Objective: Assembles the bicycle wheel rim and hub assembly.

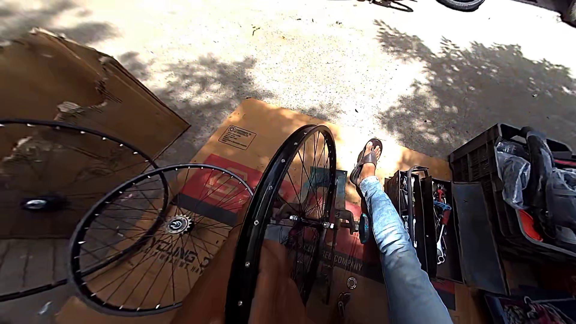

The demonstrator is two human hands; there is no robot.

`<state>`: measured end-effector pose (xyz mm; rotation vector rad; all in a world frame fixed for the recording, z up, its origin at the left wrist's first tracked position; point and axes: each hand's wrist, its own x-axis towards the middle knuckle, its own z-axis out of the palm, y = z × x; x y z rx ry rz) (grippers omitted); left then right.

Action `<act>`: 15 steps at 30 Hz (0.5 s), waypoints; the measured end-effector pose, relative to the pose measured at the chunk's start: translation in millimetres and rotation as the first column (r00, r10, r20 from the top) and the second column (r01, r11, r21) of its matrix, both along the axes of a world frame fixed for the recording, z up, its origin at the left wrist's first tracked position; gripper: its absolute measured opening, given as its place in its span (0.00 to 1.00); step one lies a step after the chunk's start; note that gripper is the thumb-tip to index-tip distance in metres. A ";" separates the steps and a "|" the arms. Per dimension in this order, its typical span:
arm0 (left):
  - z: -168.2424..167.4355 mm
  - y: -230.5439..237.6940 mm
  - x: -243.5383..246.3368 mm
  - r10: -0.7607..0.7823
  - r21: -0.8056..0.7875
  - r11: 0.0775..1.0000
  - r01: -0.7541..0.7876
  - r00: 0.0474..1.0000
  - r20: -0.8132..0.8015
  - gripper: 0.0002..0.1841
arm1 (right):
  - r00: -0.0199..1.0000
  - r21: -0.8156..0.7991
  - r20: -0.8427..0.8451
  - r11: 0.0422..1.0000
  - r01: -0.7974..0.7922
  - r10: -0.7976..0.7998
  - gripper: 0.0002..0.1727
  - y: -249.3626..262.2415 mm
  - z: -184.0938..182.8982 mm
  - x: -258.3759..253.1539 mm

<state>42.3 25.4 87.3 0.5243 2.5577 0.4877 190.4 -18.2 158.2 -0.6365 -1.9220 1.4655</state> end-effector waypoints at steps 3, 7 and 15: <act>-63.2 2.0 -84.5 -0.141 -0.105 0.980 0.168 0.964 0.225 0.28 | 0.995 0.008 0.019 0.995 0.096 -0.096 0.43 32.1 -41.3 76.6; -73.9 12.0 -68.9 -0.031 -0.116 0.991 0.063 0.965 0.260 0.27 | 0.988 -0.182 -0.129 0.982 0.059 -0.084 0.36 44.9 -69.5 125.2; -65.7 -39.6 -17.0 0.181 0.392 0.871 -0.296 0.936 0.303 0.26 | 0.977 -0.096 -0.203 0.994 0.044 -0.063 0.43 58.4 5.0 55.9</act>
